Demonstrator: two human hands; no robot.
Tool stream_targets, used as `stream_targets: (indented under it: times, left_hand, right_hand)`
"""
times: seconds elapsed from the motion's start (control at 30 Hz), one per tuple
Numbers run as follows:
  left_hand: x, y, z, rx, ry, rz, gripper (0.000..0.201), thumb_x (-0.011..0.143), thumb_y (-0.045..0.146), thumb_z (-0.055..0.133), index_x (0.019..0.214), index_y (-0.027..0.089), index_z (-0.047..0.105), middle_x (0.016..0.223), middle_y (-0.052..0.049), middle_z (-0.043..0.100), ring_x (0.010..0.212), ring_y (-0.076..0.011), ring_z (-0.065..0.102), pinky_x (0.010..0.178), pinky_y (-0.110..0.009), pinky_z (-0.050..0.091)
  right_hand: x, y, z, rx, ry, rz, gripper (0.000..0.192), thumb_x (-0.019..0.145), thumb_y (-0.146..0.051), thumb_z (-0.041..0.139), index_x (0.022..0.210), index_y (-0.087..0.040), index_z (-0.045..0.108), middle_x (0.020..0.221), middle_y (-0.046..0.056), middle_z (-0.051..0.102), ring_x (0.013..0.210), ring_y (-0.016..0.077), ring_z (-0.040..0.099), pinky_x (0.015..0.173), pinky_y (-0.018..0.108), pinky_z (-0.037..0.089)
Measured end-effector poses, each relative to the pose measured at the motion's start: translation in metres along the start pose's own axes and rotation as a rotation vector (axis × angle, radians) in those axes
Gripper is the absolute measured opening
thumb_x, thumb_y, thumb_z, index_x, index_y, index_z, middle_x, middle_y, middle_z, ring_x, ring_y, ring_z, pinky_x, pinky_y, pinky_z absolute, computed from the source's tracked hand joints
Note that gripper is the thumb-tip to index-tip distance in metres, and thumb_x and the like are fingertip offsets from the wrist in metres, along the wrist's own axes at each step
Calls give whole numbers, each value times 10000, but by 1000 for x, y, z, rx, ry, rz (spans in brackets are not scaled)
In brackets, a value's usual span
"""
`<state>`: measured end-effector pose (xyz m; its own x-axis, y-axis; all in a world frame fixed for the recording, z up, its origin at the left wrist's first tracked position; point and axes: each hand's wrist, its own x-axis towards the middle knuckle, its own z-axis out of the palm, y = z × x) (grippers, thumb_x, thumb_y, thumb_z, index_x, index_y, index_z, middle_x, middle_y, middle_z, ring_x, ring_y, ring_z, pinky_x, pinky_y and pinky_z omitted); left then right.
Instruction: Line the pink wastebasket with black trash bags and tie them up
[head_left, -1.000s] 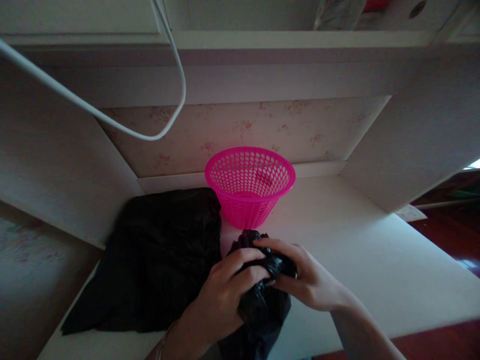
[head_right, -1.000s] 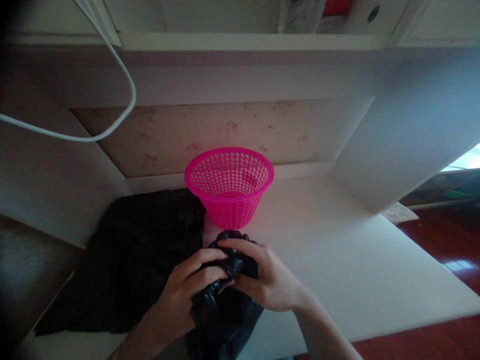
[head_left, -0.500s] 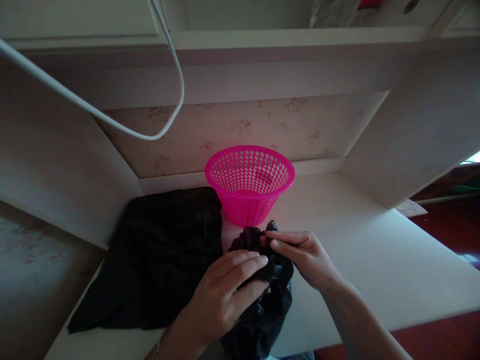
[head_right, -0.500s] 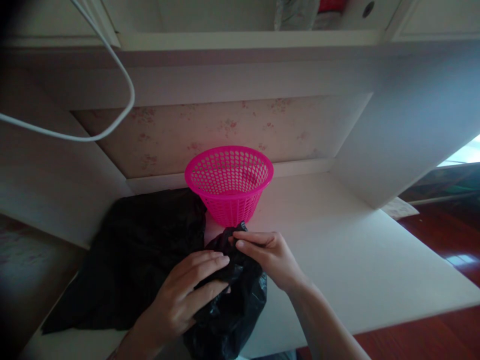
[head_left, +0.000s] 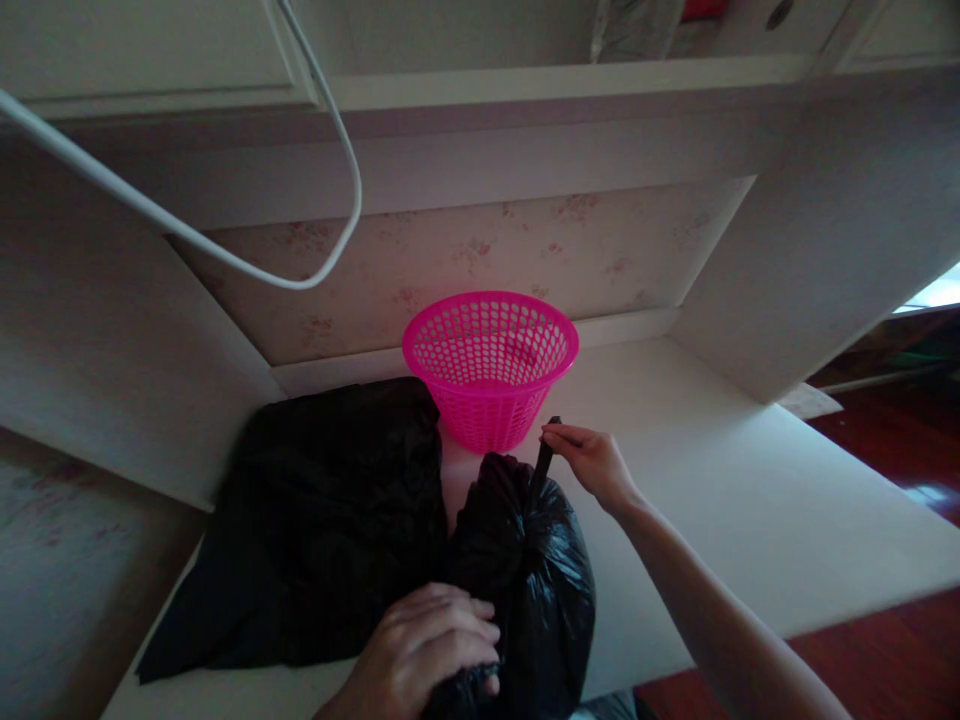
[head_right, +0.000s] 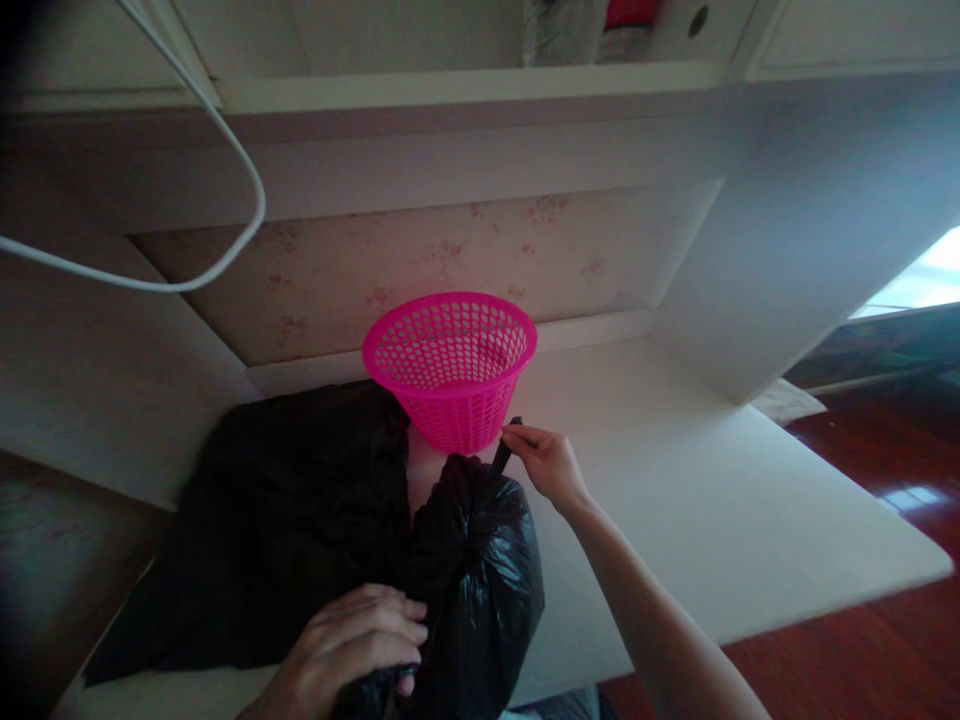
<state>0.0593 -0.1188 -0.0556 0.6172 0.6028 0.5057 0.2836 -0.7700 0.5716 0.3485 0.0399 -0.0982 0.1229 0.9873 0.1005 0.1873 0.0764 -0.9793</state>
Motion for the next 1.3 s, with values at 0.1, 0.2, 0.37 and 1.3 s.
stream_targets:
  times: [0.1, 0.2, 0.37, 1.3]
  left_hand:
    - [12, 1, -5, -128, 50, -122, 97, 992, 235, 712, 1084, 262, 701, 996, -18, 824, 945, -169, 793, 910, -273, 621]
    - [38, -3, -14, -125, 125, -225, 84, 970, 226, 743, 1035, 269, 776, 1097, -46, 783, 988, -173, 769, 901, -274, 613]
    - [90, -20, -18, -139, 145, -216, 133, 930, 227, 783, 1037, 273, 847, 1357, -92, 720, 1179, -237, 725, 1059, -377, 568]
    - [90, 0, 24, 50, 192, -298, 520, 1001, 425, 677, 1487, 247, 625, 1427, -153, 684, 1317, -304, 673, 1092, -463, 589]
  right_hand:
    - [-7, -27, 0, -29, -13, -114, 350, 826, -495, 754, 966, -192, 859, 949, 103, 849, 884, 272, 785, 904, 451, 619]
    - [-23, -70, -1, -60, -79, -252, 259, 877, -445, 746, 972, -231, 857, 956, 63, 844, 874, 228, 771, 854, 366, 616]
    - [-52, -132, -4, -213, -405, -753, 279, 1063, -224, 561, 1234, -241, 781, 972, 52, 805, 903, 177, 744, 826, 301, 599]
    - [-105, -66, -41, -282, 55, -411, 418, 976, -329, 589, 571, -226, 590, 506, -7, 555, 471, 160, 533, 473, 246, 474]
